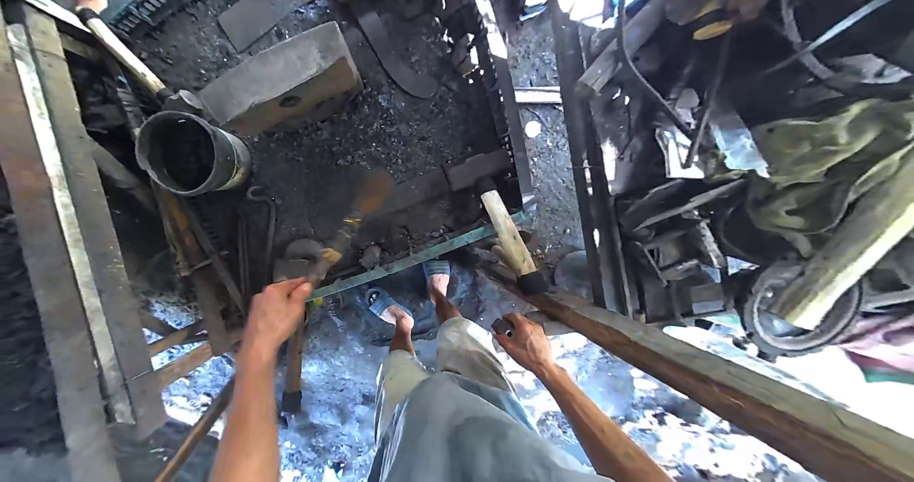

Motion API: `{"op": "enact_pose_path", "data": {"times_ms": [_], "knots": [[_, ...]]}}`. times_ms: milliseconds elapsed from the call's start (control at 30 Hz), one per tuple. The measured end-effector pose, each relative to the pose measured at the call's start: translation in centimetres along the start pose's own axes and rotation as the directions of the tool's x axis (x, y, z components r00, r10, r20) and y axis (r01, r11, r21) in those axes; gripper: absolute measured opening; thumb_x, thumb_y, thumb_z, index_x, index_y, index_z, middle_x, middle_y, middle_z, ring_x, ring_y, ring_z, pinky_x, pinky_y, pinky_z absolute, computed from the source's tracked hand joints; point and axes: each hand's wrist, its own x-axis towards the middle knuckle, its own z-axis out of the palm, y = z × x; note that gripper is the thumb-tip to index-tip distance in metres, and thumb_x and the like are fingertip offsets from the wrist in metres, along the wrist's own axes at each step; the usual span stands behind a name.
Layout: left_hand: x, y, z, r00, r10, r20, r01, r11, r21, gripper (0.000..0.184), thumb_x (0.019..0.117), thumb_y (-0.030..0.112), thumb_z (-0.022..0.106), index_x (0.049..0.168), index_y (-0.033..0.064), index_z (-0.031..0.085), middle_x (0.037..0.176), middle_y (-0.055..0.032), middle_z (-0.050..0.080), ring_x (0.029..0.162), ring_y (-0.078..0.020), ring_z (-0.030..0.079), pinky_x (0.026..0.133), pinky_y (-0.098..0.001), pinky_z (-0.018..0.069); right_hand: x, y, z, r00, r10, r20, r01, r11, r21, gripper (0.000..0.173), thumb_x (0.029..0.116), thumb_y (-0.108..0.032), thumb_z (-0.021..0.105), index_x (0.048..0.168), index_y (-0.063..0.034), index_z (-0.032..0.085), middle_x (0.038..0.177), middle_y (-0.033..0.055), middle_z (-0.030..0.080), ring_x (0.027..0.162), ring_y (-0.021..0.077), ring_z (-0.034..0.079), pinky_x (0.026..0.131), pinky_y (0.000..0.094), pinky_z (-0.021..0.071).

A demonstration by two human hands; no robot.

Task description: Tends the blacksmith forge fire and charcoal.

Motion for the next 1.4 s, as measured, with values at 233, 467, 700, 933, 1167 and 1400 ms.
{"op": "enact_pose_path", "data": {"times_ms": [233, 467, 700, 933, 1167, 1400], "knots": [[10.4, 5.0, 10.5, 0.995, 0.093, 0.030, -0.093, 0.996, 0.013, 0.040, 0.1076, 0.043, 0.048, 0.130, 0.0194, 0.071, 0.118, -0.0144, 0.074, 0.103, -0.0341, 0.072, 0.092, -0.0620, 0.0565, -0.2, -0.5, 0.4, 1.000, 0.004, -0.022, -0.002, 0.998, 0.065, 0.050, 0.0811, -0.040, 0.076, 0.124, -0.0146, 0.069, 0.111, 0.0124, 0.073, 0.100, 0.0327, 0.071, 0.085, 0.0617, 0.0570], [5.3, 4.3, 6.7, 0.996, -0.051, -0.067, 0.037, 0.981, -0.191, 0.039, 0.1079, 0.042, 0.050, 0.132, 0.0173, 0.069, 0.084, -0.0097, 0.073, 0.055, -0.0190, 0.066, 0.053, -0.0392, 0.0589, 0.7, 0.1, 0.4, 1.000, 0.010, -0.011, -0.008, 0.991, 0.133, 0.051, 0.0810, -0.041, 0.076, 0.124, -0.0156, 0.068, 0.110, 0.0103, 0.073, 0.100, 0.0313, 0.071, 0.086, 0.0608, 0.0573], [9.1, 17.7, 12.1, 0.988, 0.155, 0.020, -0.150, 0.975, -0.165, 0.039, 0.1076, 0.036, 0.052, 0.137, 0.0154, 0.065, 0.107, -0.0156, 0.074, 0.085, -0.0293, 0.074, 0.077, -0.0518, 0.0624, 1.3, -3.4, -1.9, 0.999, -0.038, 0.020, 0.035, 0.993, 0.114, 0.049, 0.0824, -0.042, 0.075, 0.124, -0.0173, 0.067, 0.110, 0.0096, 0.073, 0.099, 0.0308, 0.071, 0.082, 0.0607, 0.0580], [13.6, 11.2, 10.1, 0.975, 0.027, -0.220, -0.033, 0.999, -0.025, 0.039, 0.1054, 0.044, 0.052, 0.131, 0.0204, 0.070, 0.120, -0.0157, 0.073, 0.109, -0.0393, 0.070, 0.091, -0.0676, 0.0545, 1.8, -4.5, -2.6, 0.998, -0.066, -0.004, 0.066, 0.991, 0.118, 0.049, 0.0827, -0.044, 0.074, 0.124, -0.0170, 0.067, 0.109, 0.0088, 0.073, 0.098, 0.0285, 0.071, 0.082, 0.0572, 0.0585], [6.7, 12.6, 6.9, 0.961, 0.022, -0.276, -0.043, 0.997, -0.071, 0.042, 0.1084, 0.035, 0.050, 0.140, 0.0094, 0.063, 0.119, -0.0200, 0.072, 0.106, -0.0375, 0.071, 0.094, -0.0602, 0.0559, 2.5, -3.8, -1.9, 0.998, -0.035, 0.053, 0.030, 0.996, 0.088, 0.053, 0.0820, -0.046, 0.074, 0.126, -0.0184, 0.065, 0.111, 0.0111, 0.072, 0.100, 0.0320, 0.071, 0.081, 0.0599, 0.0578], [14.2, 20.5, 11.9, 0.981, 0.167, -0.095, -0.164, 0.986, 0.037, 0.043, 0.1071, 0.033, 0.049, 0.150, 0.0291, 0.055, 0.125, -0.0167, 0.071, 0.112, -0.0406, 0.069, 0.089, -0.0654, 0.0560, 2.0, -6.1, -3.0, 0.994, -0.107, 0.016, 0.106, 0.994, 0.038, 0.050, 0.0827, -0.042, 0.073, 0.125, -0.0169, 0.066, 0.118, 0.0088, 0.070, 0.105, 0.0278, 0.070, 0.084, 0.0551, 0.0585]]}}
